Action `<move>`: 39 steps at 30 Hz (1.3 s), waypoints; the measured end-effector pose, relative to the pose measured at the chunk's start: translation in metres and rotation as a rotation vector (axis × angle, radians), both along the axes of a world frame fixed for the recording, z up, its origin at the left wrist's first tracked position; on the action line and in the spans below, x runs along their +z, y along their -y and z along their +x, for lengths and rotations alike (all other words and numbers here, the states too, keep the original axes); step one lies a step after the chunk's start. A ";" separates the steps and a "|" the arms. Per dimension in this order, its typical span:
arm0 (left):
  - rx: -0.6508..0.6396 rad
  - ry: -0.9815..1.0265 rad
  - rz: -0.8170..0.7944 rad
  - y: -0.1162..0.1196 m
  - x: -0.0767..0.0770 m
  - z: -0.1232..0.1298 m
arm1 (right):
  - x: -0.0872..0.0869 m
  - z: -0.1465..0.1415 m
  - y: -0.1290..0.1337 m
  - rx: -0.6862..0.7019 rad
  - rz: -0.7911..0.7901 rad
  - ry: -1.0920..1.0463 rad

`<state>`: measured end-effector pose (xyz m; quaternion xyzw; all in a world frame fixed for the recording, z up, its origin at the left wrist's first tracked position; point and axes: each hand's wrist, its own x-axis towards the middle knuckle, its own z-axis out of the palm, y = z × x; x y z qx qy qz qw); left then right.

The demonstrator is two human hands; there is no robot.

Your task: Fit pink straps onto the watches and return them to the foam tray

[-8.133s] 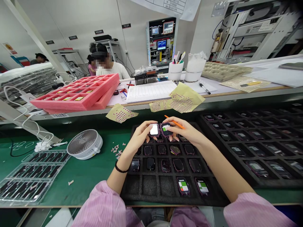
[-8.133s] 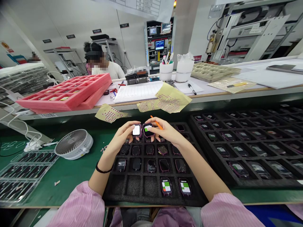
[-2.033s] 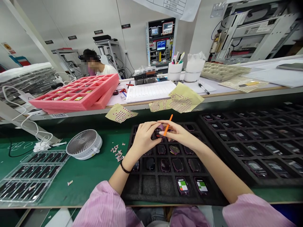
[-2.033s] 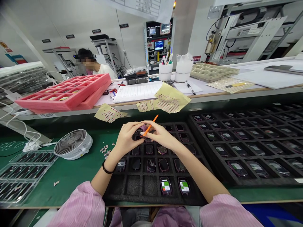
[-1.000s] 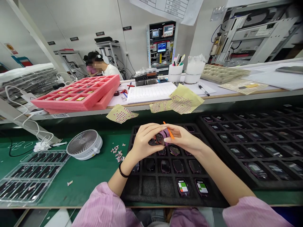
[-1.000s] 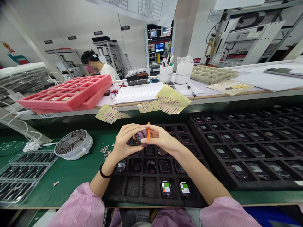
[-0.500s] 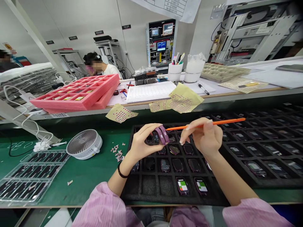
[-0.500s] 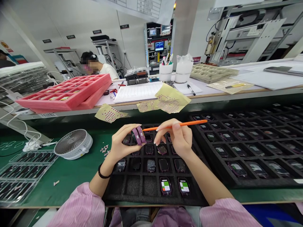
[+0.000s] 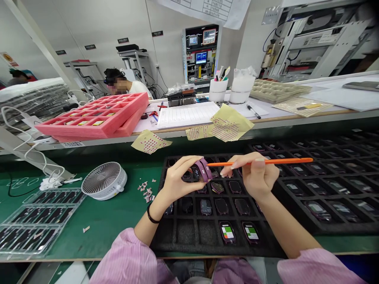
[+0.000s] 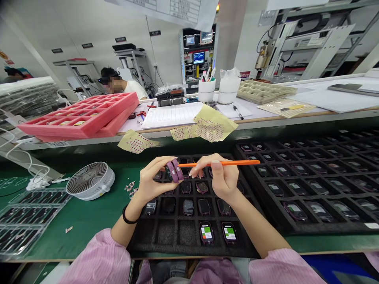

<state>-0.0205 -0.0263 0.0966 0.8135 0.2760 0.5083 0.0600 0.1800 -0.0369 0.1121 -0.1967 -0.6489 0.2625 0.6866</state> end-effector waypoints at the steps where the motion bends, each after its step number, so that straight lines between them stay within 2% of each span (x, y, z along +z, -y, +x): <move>1: 0.001 -0.003 0.004 0.000 0.000 0.000 | 0.000 0.000 0.000 0.000 0.021 0.002; 4: 0.002 -0.009 0.029 -0.002 -0.002 0.001 | -0.002 0.001 0.000 -0.020 0.035 0.025; 10: 0.020 -0.020 0.029 -0.003 -0.004 0.002 | -0.003 0.000 -0.002 -0.124 -0.042 0.117; 14: 0.033 -0.012 0.008 -0.005 -0.006 0.003 | -0.003 -0.002 -0.004 -0.111 -0.006 0.120; 19: 0.027 -0.005 -0.037 -0.007 -0.007 0.004 | -0.003 0.000 -0.006 -0.115 -0.072 0.143; 26: 0.005 -0.022 -0.059 -0.005 -0.004 0.003 | -0.003 -0.002 -0.004 0.010 -0.083 0.044; 34: -0.014 -0.015 -0.025 -0.004 -0.002 0.003 | -0.005 -0.005 -0.004 0.082 0.014 0.002; 39: -0.021 -0.013 -0.020 -0.006 -0.005 0.003 | -0.006 -0.005 -0.004 0.079 0.031 0.017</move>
